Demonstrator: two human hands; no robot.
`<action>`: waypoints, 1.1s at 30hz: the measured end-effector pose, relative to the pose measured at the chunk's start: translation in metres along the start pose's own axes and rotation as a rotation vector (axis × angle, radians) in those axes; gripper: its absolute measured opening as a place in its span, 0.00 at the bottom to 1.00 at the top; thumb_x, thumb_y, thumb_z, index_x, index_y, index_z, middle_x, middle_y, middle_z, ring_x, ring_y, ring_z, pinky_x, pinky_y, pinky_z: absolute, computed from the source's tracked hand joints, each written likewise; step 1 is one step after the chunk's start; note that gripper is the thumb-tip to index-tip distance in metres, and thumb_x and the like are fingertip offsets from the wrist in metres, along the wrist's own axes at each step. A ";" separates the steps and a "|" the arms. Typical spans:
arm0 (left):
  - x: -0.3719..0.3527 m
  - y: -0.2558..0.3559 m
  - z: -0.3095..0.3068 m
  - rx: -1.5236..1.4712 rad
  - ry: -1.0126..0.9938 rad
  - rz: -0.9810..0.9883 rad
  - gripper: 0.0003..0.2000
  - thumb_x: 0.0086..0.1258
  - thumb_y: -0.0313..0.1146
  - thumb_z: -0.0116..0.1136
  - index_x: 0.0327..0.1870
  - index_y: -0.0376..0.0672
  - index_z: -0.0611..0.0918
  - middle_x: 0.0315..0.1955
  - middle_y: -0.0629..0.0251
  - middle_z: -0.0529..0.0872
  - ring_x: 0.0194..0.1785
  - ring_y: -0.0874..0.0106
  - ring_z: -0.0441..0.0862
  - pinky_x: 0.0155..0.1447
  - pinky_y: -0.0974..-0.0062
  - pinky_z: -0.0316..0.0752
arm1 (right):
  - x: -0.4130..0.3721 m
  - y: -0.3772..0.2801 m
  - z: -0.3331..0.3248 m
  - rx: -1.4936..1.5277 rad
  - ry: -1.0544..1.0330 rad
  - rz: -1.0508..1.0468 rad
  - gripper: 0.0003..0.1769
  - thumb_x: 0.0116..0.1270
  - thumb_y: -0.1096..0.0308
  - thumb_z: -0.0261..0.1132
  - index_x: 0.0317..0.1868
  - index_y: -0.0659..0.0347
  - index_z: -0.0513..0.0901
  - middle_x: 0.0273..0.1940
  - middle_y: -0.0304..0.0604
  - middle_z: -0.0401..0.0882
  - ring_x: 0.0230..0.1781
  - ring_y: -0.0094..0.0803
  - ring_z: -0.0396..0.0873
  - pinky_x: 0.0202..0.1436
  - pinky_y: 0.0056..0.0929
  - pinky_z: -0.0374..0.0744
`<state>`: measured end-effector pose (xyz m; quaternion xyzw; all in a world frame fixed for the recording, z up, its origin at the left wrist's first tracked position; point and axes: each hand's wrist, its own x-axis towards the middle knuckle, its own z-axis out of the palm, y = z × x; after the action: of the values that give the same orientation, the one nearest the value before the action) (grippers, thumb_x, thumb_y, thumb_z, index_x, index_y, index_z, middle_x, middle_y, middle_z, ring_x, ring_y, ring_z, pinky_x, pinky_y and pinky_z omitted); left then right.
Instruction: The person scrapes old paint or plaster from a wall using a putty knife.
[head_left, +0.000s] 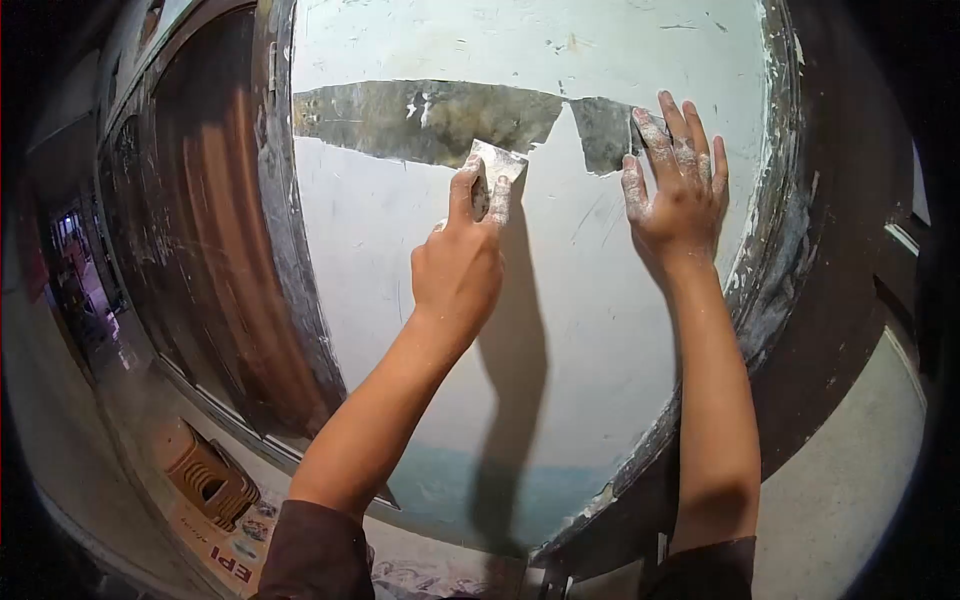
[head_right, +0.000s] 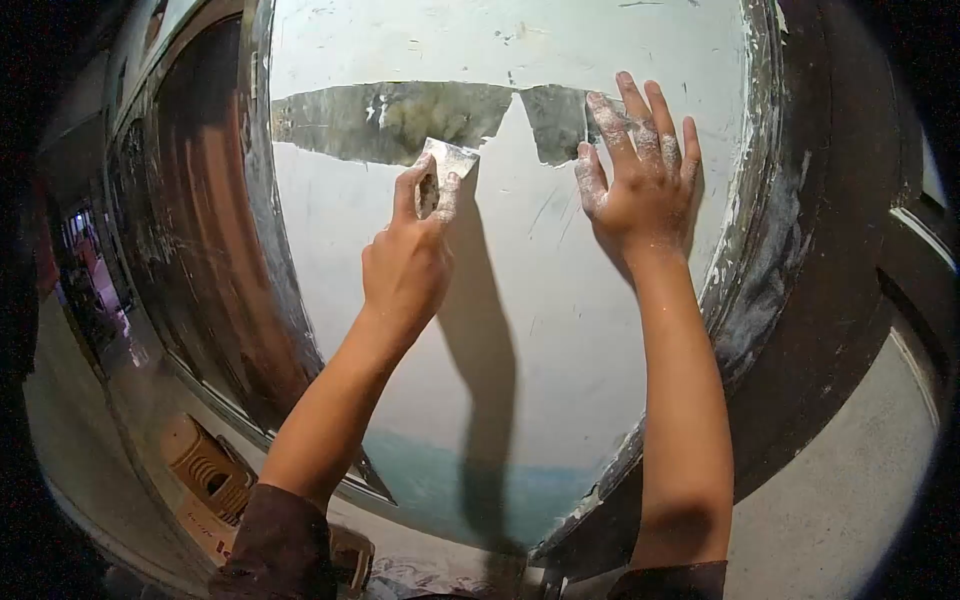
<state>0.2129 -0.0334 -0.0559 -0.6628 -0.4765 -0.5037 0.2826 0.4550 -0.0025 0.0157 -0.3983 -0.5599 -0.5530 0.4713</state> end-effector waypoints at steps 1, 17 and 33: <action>0.001 0.003 -0.002 0.009 -0.021 -0.013 0.15 0.62 0.19 0.56 0.45 0.42 0.90 0.74 0.59 0.72 0.30 0.47 0.89 0.33 0.48 0.83 | 0.001 0.000 -0.001 0.000 0.002 -0.002 0.26 0.73 0.52 0.65 0.71 0.37 0.81 0.82 0.28 0.66 0.85 0.30 0.56 0.88 0.54 0.49; 0.004 0.004 0.002 0.028 0.032 0.014 0.17 0.60 0.18 0.57 0.47 0.45 0.89 0.75 0.57 0.71 0.29 0.49 0.88 0.32 0.52 0.84 | 0.000 -0.003 -0.005 0.014 -0.041 0.024 0.27 0.73 0.53 0.65 0.72 0.39 0.80 0.82 0.28 0.65 0.85 0.31 0.55 0.88 0.52 0.48; 0.008 0.005 -0.002 -0.026 0.030 0.026 0.10 0.60 0.17 0.56 0.36 0.38 0.89 0.74 0.56 0.73 0.29 0.48 0.88 0.32 0.51 0.83 | -0.001 -0.003 -0.005 0.024 -0.018 0.011 0.27 0.72 0.54 0.65 0.71 0.39 0.80 0.82 0.29 0.66 0.85 0.32 0.56 0.88 0.54 0.49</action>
<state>0.2172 -0.0348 -0.0469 -0.6649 -0.4568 -0.5163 0.2876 0.4529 -0.0075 0.0142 -0.4005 -0.5687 -0.5400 0.4739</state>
